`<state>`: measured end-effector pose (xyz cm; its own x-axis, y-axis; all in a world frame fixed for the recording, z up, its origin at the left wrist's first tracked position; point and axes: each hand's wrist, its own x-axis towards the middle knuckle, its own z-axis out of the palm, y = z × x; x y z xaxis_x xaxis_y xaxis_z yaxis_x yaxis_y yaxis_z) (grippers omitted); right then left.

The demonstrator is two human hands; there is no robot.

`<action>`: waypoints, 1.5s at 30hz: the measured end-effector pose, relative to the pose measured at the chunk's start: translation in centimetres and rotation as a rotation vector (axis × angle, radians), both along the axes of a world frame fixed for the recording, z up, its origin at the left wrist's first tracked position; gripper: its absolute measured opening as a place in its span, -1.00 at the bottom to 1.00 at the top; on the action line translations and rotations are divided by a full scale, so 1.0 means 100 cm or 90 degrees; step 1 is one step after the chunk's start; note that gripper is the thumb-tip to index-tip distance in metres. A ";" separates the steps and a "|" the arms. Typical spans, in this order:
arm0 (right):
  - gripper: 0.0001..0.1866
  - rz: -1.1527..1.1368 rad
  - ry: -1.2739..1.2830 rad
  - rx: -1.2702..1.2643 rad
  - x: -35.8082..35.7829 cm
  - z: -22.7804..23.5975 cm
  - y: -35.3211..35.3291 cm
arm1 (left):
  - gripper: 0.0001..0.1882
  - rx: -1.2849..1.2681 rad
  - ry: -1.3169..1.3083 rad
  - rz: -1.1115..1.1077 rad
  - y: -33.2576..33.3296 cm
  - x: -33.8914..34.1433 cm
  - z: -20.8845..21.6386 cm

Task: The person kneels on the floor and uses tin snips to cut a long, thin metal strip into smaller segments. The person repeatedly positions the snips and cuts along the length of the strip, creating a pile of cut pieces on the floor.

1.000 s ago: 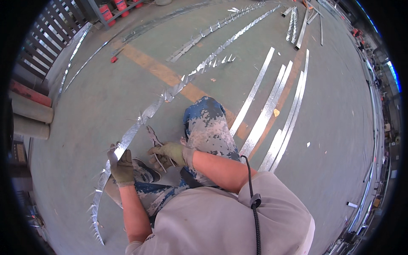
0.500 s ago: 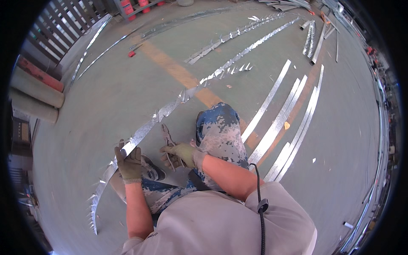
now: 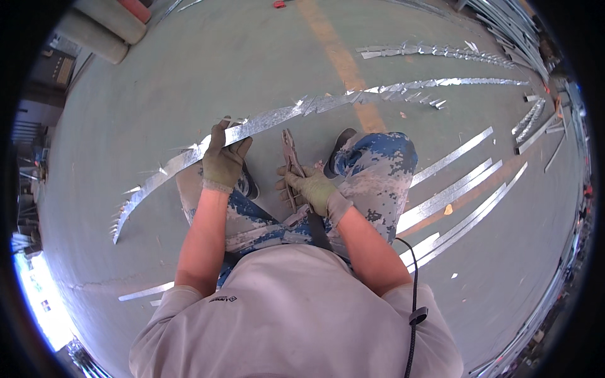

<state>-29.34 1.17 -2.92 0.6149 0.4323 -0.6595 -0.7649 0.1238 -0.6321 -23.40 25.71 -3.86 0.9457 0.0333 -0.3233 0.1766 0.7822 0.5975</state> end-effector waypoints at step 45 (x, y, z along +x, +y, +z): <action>-0.61 0.109 -0.003 -0.118 0.019 0.039 0.020 | -0.54 -0.021 -0.024 0.005 -0.004 -0.006 -0.002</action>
